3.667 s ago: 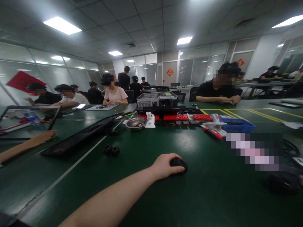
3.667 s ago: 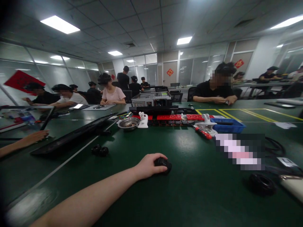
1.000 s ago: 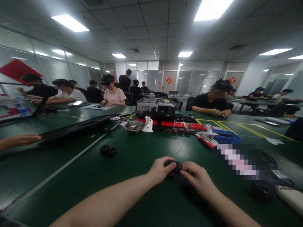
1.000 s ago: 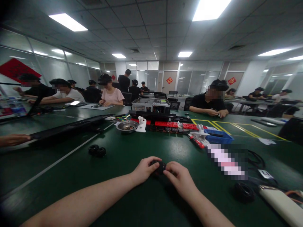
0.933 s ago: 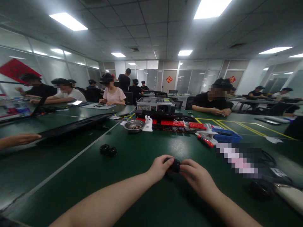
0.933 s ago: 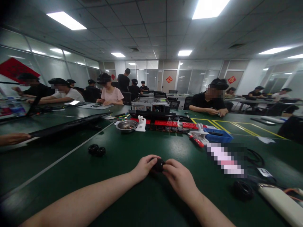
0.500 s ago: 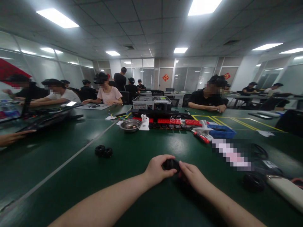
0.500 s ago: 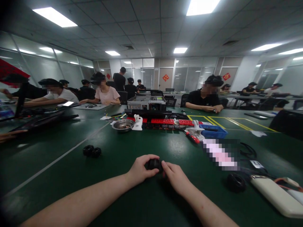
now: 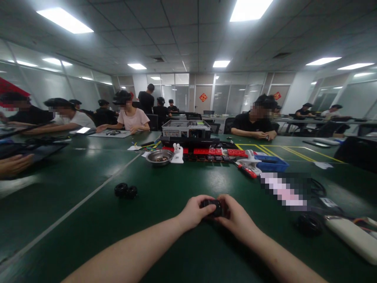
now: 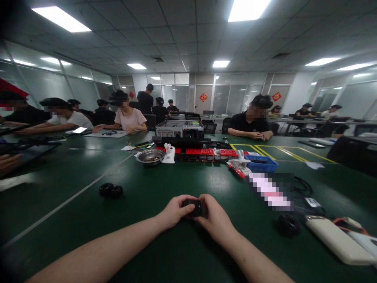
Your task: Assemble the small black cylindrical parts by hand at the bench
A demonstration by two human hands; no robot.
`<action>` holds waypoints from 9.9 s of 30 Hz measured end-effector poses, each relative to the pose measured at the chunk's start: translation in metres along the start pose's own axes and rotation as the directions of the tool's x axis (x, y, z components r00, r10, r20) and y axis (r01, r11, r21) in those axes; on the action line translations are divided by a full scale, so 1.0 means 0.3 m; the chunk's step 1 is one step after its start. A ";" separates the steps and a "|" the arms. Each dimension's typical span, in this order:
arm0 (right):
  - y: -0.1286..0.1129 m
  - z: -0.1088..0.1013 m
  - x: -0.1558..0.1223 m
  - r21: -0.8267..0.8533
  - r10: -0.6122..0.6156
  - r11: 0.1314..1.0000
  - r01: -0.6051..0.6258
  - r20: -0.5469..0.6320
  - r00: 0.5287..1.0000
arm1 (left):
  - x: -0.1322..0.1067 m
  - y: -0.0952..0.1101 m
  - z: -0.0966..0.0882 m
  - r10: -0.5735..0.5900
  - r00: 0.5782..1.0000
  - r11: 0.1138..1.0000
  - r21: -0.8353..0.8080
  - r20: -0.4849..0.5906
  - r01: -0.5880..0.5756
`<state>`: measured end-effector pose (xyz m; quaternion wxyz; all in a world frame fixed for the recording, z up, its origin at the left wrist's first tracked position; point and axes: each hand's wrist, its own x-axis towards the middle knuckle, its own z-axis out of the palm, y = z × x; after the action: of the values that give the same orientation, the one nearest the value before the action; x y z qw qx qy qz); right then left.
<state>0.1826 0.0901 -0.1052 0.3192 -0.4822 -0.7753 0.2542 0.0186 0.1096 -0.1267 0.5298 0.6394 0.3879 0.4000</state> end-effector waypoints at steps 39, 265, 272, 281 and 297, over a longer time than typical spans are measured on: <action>0.024 0.003 0.022 0.229 0.202 0.943 -0.241 0.183 0.962 | -0.036 0.063 -0.016 0.270 0.962 0.865 0.452 -0.051 -0.219; -0.012 -0.003 0.000 0.172 0.028 0.985 -0.034 0.039 0.999 | -0.017 0.031 0.006 0.103 0.985 0.974 0.214 -0.141 -0.071; -0.006 -0.003 0.026 0.516 0.423 0.727 -0.452 0.182 0.888 | -0.036 0.068 -0.014 0.289 0.951 0.846 0.493 -0.110 -0.200; 0.009 0.012 0.025 0.439 0.281 0.829 -0.346 0.209 0.937 | -0.037 0.059 -0.012 0.342 0.939 0.793 0.529 0.027 -0.304; 0.003 0.000 0.020 0.431 0.232 0.873 -0.226 0.039 0.972 | -0.018 0.049 -0.018 0.199 0.972 0.944 0.290 -0.128 -0.155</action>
<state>0.1811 0.0958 -0.1042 0.3912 -0.4895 -0.6345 0.4526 0.0126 0.1047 -0.1121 0.3650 0.7066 0.4212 0.4361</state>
